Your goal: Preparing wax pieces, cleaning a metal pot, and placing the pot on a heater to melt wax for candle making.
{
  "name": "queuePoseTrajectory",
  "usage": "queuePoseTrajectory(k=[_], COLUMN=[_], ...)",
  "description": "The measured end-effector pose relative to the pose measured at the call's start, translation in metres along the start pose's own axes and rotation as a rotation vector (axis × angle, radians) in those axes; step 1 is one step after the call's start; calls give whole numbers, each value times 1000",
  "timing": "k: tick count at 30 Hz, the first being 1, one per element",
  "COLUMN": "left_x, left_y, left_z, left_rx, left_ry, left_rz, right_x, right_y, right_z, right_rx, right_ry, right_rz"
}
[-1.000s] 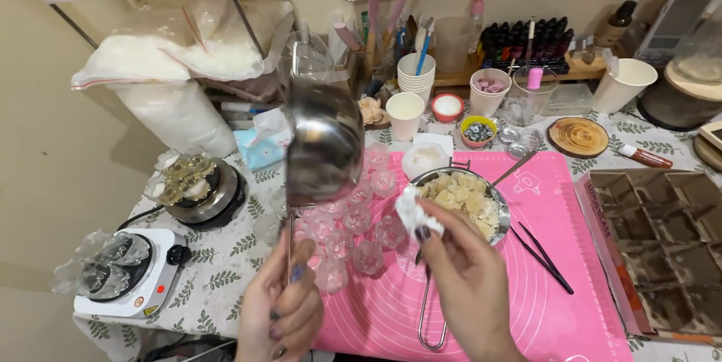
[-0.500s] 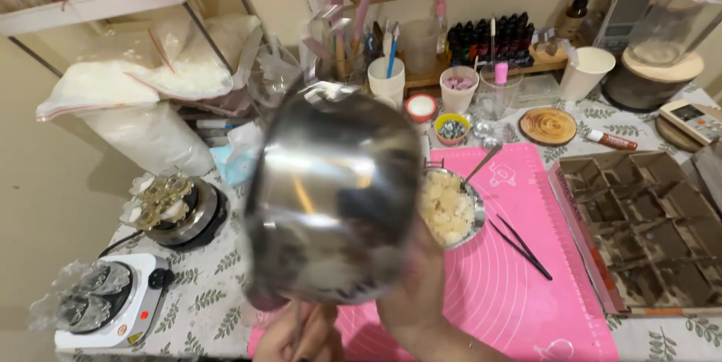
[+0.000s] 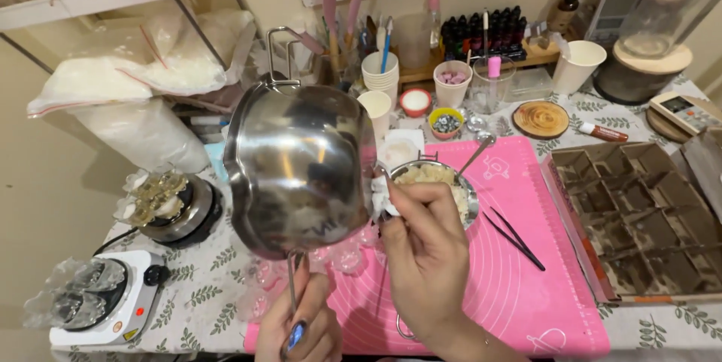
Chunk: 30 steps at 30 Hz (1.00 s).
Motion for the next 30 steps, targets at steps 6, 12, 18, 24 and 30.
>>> queuePoseTrajectory(k=[6, 12, 18, 24, 30], left_x=[-9, 1, 1, -25, -9], left_y=[-9, 5, 20, 28, 22], left_z=[3, 14, 25, 28, 19], left_rx=[6, 59, 133, 185, 148], left_ry=[41, 23, 15, -92, -44], left_rz=[58, 129, 230, 290, 339], right_x=[3, 20, 33, 38, 31], right_y=[18, 14, 36, 19, 60], right_z=[-14, 18, 24, 33, 4], right_rx=[-114, 138, 72, 30, -241], right_ry=[-78, 63, -24, -50, -181], right_rz=[-62, -57, -62, -15, -59])
Point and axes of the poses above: each hand's wrist, its own y-axis towards the middle knuckle, its own x-axis out of the palm, z = x × y, the point moved 2 cm from there along y, towards the middle knuckle, and after that the axes turned 8 degrees about z, right-handed, at the moved point
